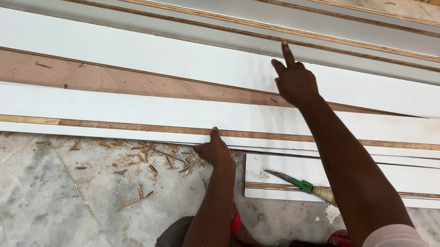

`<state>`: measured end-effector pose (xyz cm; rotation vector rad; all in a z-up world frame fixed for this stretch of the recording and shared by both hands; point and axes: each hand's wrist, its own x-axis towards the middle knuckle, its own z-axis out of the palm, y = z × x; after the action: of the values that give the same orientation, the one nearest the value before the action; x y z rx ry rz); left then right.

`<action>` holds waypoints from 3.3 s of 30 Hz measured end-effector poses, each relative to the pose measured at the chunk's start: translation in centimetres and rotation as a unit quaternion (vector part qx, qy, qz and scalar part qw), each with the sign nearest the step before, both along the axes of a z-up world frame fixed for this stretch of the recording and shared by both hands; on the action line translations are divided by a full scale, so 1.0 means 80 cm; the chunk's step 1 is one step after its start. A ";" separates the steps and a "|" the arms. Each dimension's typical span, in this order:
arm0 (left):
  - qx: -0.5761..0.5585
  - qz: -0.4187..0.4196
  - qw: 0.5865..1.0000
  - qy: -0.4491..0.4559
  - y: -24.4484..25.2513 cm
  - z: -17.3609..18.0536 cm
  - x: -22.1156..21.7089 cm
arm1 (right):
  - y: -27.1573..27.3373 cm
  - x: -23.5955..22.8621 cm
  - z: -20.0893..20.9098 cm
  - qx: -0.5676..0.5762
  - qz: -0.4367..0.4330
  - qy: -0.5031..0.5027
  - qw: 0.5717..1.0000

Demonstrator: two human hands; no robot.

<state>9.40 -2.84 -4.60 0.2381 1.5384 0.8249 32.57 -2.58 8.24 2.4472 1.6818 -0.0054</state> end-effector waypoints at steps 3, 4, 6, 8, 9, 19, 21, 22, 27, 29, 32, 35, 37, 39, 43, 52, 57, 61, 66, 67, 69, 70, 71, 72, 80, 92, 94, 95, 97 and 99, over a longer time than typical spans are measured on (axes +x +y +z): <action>0.003 0.028 0.999 -0.043 -0.002 0.004 0.000 | -0.003 -0.025 -0.003 0.018 0.017 0.016 1.000; 0.001 0.021 0.999 -0.030 -0.001 0.004 0.001 | -0.005 -0.035 -0.007 0.031 0.026 0.023 0.999; -0.001 0.004 1.000 -0.001 0.000 0.003 0.001 | -0.010 -0.057 -0.022 0.092 0.056 0.017 0.994; 0.014 0.030 0.999 -0.014 -0.001 0.001 0.000 | -0.021 -0.083 -0.047 0.119 0.060 0.051 0.990; 0.023 0.046 0.998 -0.021 0.000 -0.002 -0.001 | -0.029 -0.095 -0.060 0.117 0.053 0.089 0.988; -0.011 0.154 0.980 -0.122 0.017 -0.057 -0.016 | -0.091 -0.174 -0.062 -0.134 0.049 0.098 0.985; -0.007 0.130 0.982 -0.136 0.015 -0.064 -0.020 | -0.097 -0.185 -0.074 -0.107 0.058 0.031 0.992; 0.009 0.149 0.976 -0.159 0.017 -0.064 -0.019 | -0.100 -0.192 -0.087 -0.059 0.073 -0.024 0.995; 0.061 0.150 0.967 -0.196 0.021 -0.036 -0.018 | -0.090 -0.171 -0.134 0.072 0.088 -0.072 0.991; 0.091 0.140 0.966 -0.197 0.027 -0.010 -0.014 | -0.084 -0.154 -0.132 0.084 0.110 -0.061 0.988; 0.031 0.111 0.971 -0.208 0.043 0.042 -0.020 | -0.073 -0.145 -0.117 0.080 0.133 -0.055 0.986; 0.012 0.096 0.967 -0.236 0.047 0.067 -0.028 | -0.077 -0.146 -0.102 0.071 0.131 -0.019 0.989; 0.029 0.107 0.961 -0.252 0.043 0.057 -0.021 | -0.081 -0.150 -0.092 0.069 0.135 -0.011 0.988; 0.041 0.133 0.956 -0.259 0.035 0.028 -0.010 | -0.091 -0.156 -0.082 0.061 0.134 -0.010 0.989; 0.123 0.193 0.926 -0.300 0.019 -0.023 0.005 | -0.104 -0.164 -0.048 0.053 0.146 0.041 0.987; -0.007 0.071 0.964 -0.257 0.014 0.001 -0.020 | -0.302 -0.095 -0.055 0.517 -0.387 0.454 0.614; 0.044 -0.001 0.942 -0.333 0.020 0.024 -0.039 | -0.343 -0.023 -0.096 0.625 -0.444 0.610 0.200; 0.041 -0.045 0.945 -0.323 0.024 0.086 -0.051 | -0.351 0.027 -0.111 0.670 -0.360 0.648 0.041; 0.316 -0.255 0.903 -0.143 -0.030 0.178 -0.077 | -0.361 0.064 -0.090 0.704 -0.366 0.547 0.269; 0.193 -0.200 0.941 -0.195 -0.012 0.186 -0.070 | -0.369 0.054 -0.087 0.676 -0.340 0.482 0.442; 0.106 -0.138 0.944 -0.280 0.007 0.194 -0.060 | -0.368 0.057 -0.072 0.681 -0.348 0.477 0.434; 0.119 -0.139 0.940 -0.286 0.005 0.194 -0.058 | -0.354 0.068 -0.061 0.712 -0.374 0.538 0.252; 0.124 -0.142 0.939 -0.289 0.003 0.191 -0.053 | -0.339 0.070 -0.050 0.712 -0.387 0.583 0.061; 0.130 -0.147 0.937 -0.289 -0.002 0.186 -0.046 | -0.331 0.059 -0.040 0.715 -0.369 0.593 0.037; 0.072 -0.191 0.942 -0.268 -0.068 0.163 -0.048 | -0.295 -0.002 -0.003 0.726 -0.315 0.611 -0.025; 0.037 -0.207 0.937 -0.279 -0.136 0.144 -0.038 | -0.242 0.038 -0.039 0.680 -0.359 0.638 0.054; 0.037 -0.201 0.939 -0.276 -0.137 0.141 -0.042 | -0.236 0.029 -0.039 0.683 -0.360 0.634 0.040; 0.038 -0.195 0.941 -0.274 -0.136 0.140 -0.045 | -0.232 0.023 -0.037 0.682 -0.362 0.635 0.035; 0.039 -0.185 0.943 -0.274 -0.136 0.138 -0.049 | -0.229 0.017 -0.030 0.672 -0.380 0.634 0.037; 0.044 -0.178 0.944 -0.274 -0.135 0.139 -0.051 | -0.231 0.015 -0.026 0.672 -0.378 0.635 0.042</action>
<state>5.35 -13.64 6.51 0.3099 0.9011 0.6036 33.80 -21.07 6.15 -0.6289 0.4764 0.3600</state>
